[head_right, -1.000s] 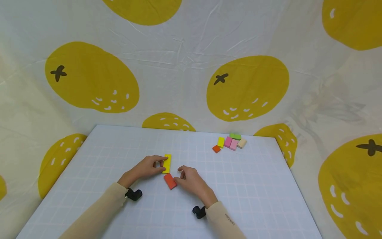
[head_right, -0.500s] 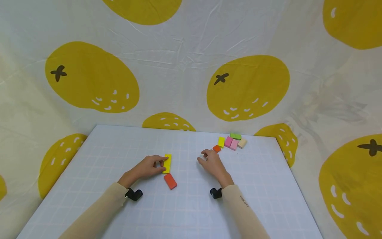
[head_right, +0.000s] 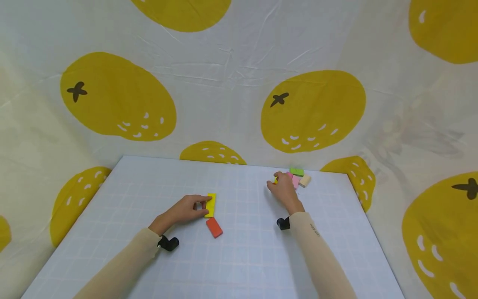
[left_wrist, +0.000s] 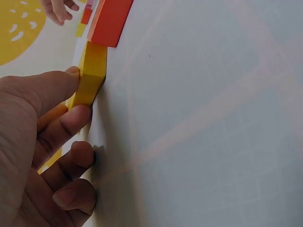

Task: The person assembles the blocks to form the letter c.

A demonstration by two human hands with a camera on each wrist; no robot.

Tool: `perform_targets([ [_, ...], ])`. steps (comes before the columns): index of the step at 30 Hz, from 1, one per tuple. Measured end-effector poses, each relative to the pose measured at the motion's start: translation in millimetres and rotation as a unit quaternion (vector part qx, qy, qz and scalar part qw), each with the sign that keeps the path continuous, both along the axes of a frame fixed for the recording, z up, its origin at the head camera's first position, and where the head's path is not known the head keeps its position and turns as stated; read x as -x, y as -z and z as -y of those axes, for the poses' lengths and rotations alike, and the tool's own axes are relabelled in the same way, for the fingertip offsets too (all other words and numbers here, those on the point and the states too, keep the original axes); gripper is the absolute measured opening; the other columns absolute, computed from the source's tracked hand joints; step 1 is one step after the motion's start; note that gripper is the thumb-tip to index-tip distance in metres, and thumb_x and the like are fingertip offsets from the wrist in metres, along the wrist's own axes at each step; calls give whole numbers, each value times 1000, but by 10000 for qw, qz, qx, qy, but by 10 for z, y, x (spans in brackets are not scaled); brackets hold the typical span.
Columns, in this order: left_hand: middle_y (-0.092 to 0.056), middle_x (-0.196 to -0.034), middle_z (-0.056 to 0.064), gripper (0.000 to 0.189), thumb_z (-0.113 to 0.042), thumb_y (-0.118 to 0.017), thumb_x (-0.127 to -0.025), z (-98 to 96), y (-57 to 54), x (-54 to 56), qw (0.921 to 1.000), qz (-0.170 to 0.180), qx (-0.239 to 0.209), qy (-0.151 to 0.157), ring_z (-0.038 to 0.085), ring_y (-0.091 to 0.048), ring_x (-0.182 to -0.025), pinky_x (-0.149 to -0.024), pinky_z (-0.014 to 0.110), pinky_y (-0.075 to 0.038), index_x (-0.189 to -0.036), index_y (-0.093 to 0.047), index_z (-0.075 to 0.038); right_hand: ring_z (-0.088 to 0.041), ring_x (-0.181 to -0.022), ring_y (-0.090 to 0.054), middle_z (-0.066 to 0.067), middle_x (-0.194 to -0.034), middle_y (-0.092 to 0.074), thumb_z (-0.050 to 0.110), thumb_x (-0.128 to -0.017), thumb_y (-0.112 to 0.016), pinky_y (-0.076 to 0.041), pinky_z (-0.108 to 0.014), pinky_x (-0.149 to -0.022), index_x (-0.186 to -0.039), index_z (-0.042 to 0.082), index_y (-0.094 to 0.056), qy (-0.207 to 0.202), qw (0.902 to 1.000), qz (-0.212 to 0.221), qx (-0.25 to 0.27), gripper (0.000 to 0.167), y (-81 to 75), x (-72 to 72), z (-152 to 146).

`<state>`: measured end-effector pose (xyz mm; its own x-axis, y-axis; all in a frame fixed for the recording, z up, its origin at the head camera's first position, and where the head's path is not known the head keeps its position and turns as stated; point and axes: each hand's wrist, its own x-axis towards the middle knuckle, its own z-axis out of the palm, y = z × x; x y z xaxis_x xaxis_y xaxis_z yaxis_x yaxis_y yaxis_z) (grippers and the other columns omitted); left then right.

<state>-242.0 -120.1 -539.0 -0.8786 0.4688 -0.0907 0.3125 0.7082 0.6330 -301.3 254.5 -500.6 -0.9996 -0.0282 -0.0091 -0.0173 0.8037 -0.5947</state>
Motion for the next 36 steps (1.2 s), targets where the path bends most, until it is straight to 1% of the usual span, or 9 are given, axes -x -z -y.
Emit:
perform_targets([
  [7,-57,-84,-10,49,-28,-76,-94,-1,17,8,10000,-44,-51,48,10,-49,-72,-66,25,-40,-139,-65,-12,-39,-117,-54,-28,-136,-56,28,-99,-64,-47,-53,-108,-142,-7,-51,251,9989,386,31,57,13,94,-94],
  [11,-57,-84,-10,48,-28,-77,-94,-3,19,12,9999,-56,-120,74,11,-49,-71,-65,25,-40,-137,-66,-11,-39,-119,-52,-28,-139,-54,27,-100,-64,-45,-53,-110,-143,-7,-49,399,9980,498,27,58,26,127,-120],
  [15,-58,-85,-11,49,-28,-76,-94,-6,21,12,9999,-83,-97,106,10,-49,-72,-66,24,-40,-139,-65,-12,-38,-119,-52,-27,-139,-55,28,-100,-64,-44,-53,-112,-144,-7,-48,482,9971,591,-30,58,67,156,-139],
  [24,-58,-86,-10,50,-28,-76,-94,2,27,8,9999,-123,-72,94,10,-50,-73,-66,24,-41,-140,-65,-14,-40,-119,-52,-27,-139,-55,23,-99,-66,-45,-52,-111,-143,-6,-49,537,9975,458,-100,55,140,219,-146],
  [30,-57,-86,-10,50,-28,-76,-94,6,22,4,9999,-136,-52,69,10,-49,-72,-66,24,-41,-140,-65,-13,-40,-121,-51,-26,-141,-54,18,-99,-67,-43,-53,-112,-143,-4,-50,559,9971,512,-53,52,150,249,-103],
  [36,-57,-84,-11,48,-28,-76,-94,18,25,1,9999,-92,-35,-32,10,-49,-72,-65,24,-41,-139,-66,-14,-41,-123,-50,-27,-142,-54,15,-99,-65,-42,-54,-113,-143,-4,-51,448,9975,546,-97,50,162,299,-60],
])
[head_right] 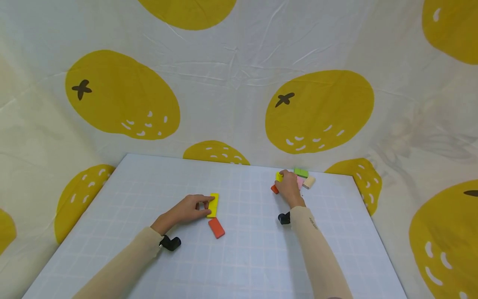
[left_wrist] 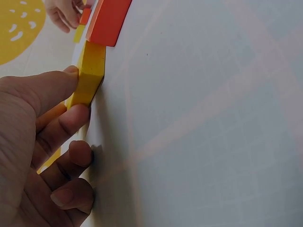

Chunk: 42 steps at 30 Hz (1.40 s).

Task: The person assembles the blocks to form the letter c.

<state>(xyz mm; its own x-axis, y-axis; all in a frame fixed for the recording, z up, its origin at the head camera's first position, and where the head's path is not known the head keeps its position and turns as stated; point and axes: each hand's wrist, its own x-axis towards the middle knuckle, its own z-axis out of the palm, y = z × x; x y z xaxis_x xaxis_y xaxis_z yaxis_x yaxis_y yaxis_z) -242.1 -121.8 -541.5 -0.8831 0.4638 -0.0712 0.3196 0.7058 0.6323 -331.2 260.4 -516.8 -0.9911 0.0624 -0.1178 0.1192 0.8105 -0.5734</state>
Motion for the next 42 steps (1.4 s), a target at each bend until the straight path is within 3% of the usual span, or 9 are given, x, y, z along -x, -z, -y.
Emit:
perform_targets([
  [9,-57,-85,-10,50,-28,-76,-94,-3,-4,-9,10000,40,2,-60,11,-50,-73,-65,24,-41,-140,-65,-16,-42,-133,-45,-26,-146,-51,9,-99,-59,-34,-57,-118,-143,-2,-52,-390,9992,103,36,47,-16,25,27],
  [19,-57,-85,-10,50,-29,-76,-94,0,-8,-20,10000,12,23,-26,10,-50,-74,-66,24,-41,-141,-64,-16,-41,-135,-42,-22,-151,-48,9,-99,-60,-33,-58,-118,-146,3,-52,-425,9980,387,249,48,-69,17,84],
  [28,-57,-85,-11,50,-29,-76,-95,3,7,-9,10000,-14,8,12,10,-51,-74,-66,24,-42,-142,-64,-16,-38,-127,-47,-18,-152,-48,7,-96,-62,-39,-57,-114,-146,11,-53,-617,9955,571,447,51,-70,-16,152],
  [35,-57,-85,-12,49,-29,-75,-95,11,15,-9,10000,-57,14,45,9,-50,-73,-66,23,-42,-141,-64,-16,-38,-127,-50,-15,-146,-55,-4,-90,-57,-43,-55,-112,-141,11,-59,-922,9931,422,580,53,-75,3,184],
  [42,-57,-85,-11,50,-29,-75,-95,8,20,-5,10000,37,6,8,10,-50,-74,-66,24,-42,-142,-64,-17,-37,-127,-52,-17,-145,-56,13,-97,-63,-45,-52,-111,-143,8,-57,-1015,9934,369,397,46,-33,26,219],
])
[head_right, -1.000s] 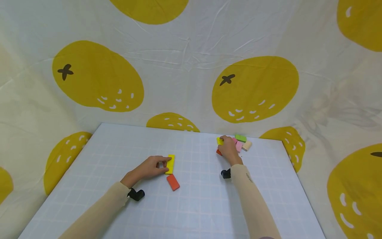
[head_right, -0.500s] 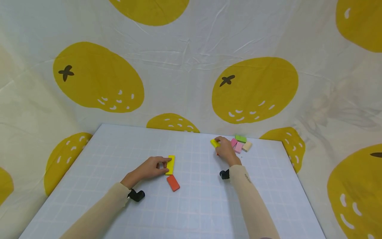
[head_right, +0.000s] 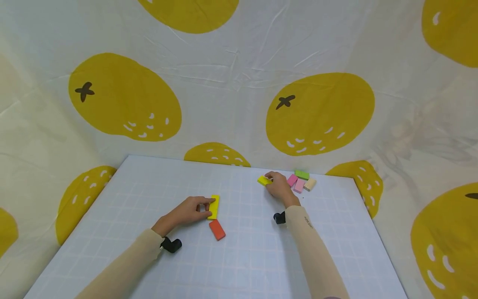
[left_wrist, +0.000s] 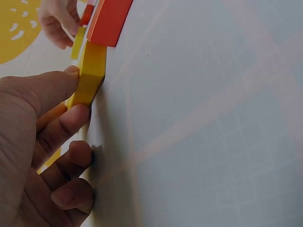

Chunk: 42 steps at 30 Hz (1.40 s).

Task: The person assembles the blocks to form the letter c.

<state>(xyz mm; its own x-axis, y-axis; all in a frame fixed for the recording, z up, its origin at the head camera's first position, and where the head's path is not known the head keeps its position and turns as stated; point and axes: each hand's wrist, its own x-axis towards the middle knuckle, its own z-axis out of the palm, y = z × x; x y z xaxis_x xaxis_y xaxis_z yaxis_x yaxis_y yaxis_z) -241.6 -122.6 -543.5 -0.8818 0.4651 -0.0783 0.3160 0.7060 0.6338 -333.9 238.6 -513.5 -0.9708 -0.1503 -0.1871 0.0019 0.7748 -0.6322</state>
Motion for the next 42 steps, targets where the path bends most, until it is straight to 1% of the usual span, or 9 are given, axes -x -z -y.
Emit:
perform_targets([
  [3,-57,-86,-10,51,-31,-75,-95,0,0,-1,10000,16,-4,11,10,-51,-76,-67,24,-42,-143,-63,-18,-37,-126,-52,-19,-145,-55,20,-99,-65,-46,-51,-110,-144,6,-56,41,9999,-71,-85,47,25,7,8],
  [7,-57,-86,-11,51,-31,-75,-95,1,-1,-3,10000,-18,-4,45,10,-51,-76,-67,24,-42,-143,-63,-18,-36,-123,-53,-20,-144,-55,24,-100,-66,-49,-49,-106,-143,4,-56,114,9997,-165,-120,49,44,24,12],
  [9,-57,-86,-11,51,-30,-75,-95,3,-1,-4,10000,-49,-39,66,9,-50,-74,-67,24,-42,-143,-63,-18,-36,-120,-54,-20,-142,-56,25,-99,-67,-51,-48,-105,-142,4,-57,151,9997,-144,-132,49,50,36,19],
  [14,-58,-86,-11,49,-27,-76,-94,10,8,-5,9998,-98,-136,141,7,-47,-69,-65,23,-40,-141,-65,-15,-35,-116,-53,-20,-141,-56,27,-99,-68,-49,-49,-106,-140,4,-59,219,9997,28,-145,48,64,55,33],
  [18,-58,-86,-12,49,-27,-75,-94,14,16,-5,9998,-117,-117,135,7,-47,-69,-65,23,-41,-141,-64,-15,-35,-119,-52,-20,-141,-56,26,-99,-67,-45,-52,-110,-139,3,-61,242,9996,54,-156,47,88,64,36],
  [24,-57,-86,-12,49,-28,-75,-95,24,27,-3,9998,-126,-93,94,8,-48,-70,-65,23,-41,-141,-64,-17,-39,-126,-48,-22,-142,-52,21,-98,-65,-38,-56,-115,-137,3,-62,120,9996,-97,-253,43,85,68,86],
  [29,-57,-86,-12,50,-29,-75,-95,23,32,2,9999,-116,-73,93,7,-48,-70,-65,23,-41,-142,-64,-17,-42,-133,-45,-23,-142,-51,13,-97,-62,-33,-59,-118,-137,2,-63,15,9995,-202,-236,41,55,35,170],
  [36,-57,-86,-12,49,-28,-75,-95,24,29,-1,9998,-126,-110,118,7,-47,-69,-65,23,-41,-141,-64,-16,-42,-133,-44,-23,-141,-53,9,-96,-63,-33,-60,-117,-135,3,-66,-277,9984,-412,-265,39,69,44,271],
  [42,-57,-86,-12,50,-29,-75,-95,17,36,7,9998,-140,-96,117,7,-48,-70,-65,23,-41,-142,-64,-17,-39,-130,-47,-21,-139,-54,9,-96,-65,-37,-57,-116,-134,3,-67,-419,9983,-400,-104,38,106,59,347],
])
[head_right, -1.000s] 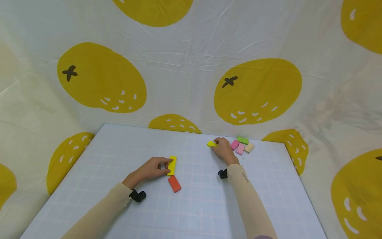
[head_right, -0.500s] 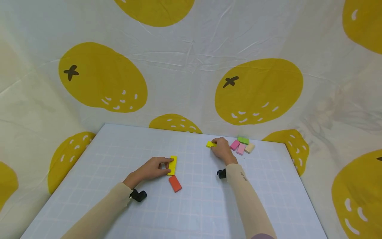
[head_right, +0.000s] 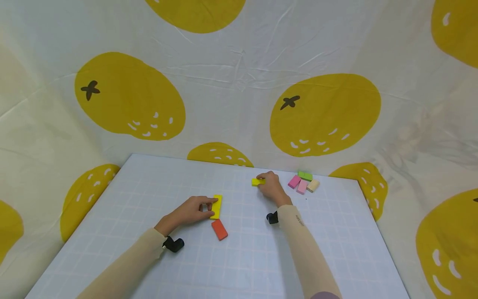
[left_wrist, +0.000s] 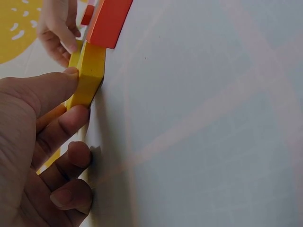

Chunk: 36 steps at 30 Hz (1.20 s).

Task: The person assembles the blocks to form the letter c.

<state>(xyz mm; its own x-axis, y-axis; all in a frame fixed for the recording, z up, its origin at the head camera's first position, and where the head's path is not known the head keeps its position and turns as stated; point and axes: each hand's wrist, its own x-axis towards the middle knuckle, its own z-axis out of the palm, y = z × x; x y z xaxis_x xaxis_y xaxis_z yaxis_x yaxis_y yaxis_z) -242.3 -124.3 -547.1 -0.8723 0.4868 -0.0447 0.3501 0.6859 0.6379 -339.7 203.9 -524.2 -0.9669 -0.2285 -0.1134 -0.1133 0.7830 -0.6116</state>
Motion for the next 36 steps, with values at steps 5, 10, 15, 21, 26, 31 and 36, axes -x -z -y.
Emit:
perform_targets([
  [5,-57,-87,-12,51,-31,-75,-95,-19,-1,14,10000,45,28,-42,9,-50,-73,-66,24,-42,-142,-64,-17,-38,-129,-50,-20,-137,-56,11,-96,-67,-38,-55,-116,-131,2,-68,-43,9998,-101,166,37,20,-8,68],
  [10,-57,-86,-12,51,-31,-75,-95,-23,3,13,9999,73,46,-79,9,-51,-74,-66,24,-42,-142,-63,-17,-39,-129,-50,-21,-136,-57,17,-96,-70,-38,-55,-115,-131,1,-68,-122,9993,-167,321,38,28,-26,147],
  [15,-57,-87,-11,51,-31,-75,-95,-16,3,-2,9999,88,33,-82,9,-51,-74,-67,24,-42,-143,-63,-18,-37,-129,-51,-20,-137,-57,20,-98,-69,-40,-54,-114,-131,3,-68,-183,9992,-143,336,37,57,-21,221],
  [21,-57,-86,-12,50,-30,-75,-95,-2,1,-10,9999,34,38,-89,9,-50,-73,-67,24,-41,-142,-64,-18,-36,-128,-52,-18,-135,-57,19,-98,-70,-40,-52,-114,-128,3,-70,-251,9989,-136,377,35,48,-13,357],
  [26,-57,-86,-12,50,-31,-75,-95,-6,-4,-11,10000,22,21,-81,8,-50,-73,-66,23,-42,-142,-64,-17,-35,-128,-52,-18,-135,-57,16,-97,-70,-40,-51,-114,-127,3,-71,-351,9989,-63,316,33,35,-4,467],
  [31,-57,-87,-11,51,-32,-75,-95,-13,-12,-13,9999,109,28,-127,9,-50,-73,-66,24,-42,-142,-64,-18,-34,-127,-54,-17,-134,-59,15,-96,-70,-41,-50,-113,-126,4,-72,-455,9986,-71,246,33,44,11,549],
  [36,-57,-87,-10,52,-33,-75,-95,-11,-6,-8,9997,165,70,-150,10,-51,-74,-67,24,-42,-143,-63,-18,-32,-126,-56,-15,-133,-62,17,-95,-72,-43,-49,-112,-125,5,-73,-531,9983,-150,170,32,86,24,638],
])
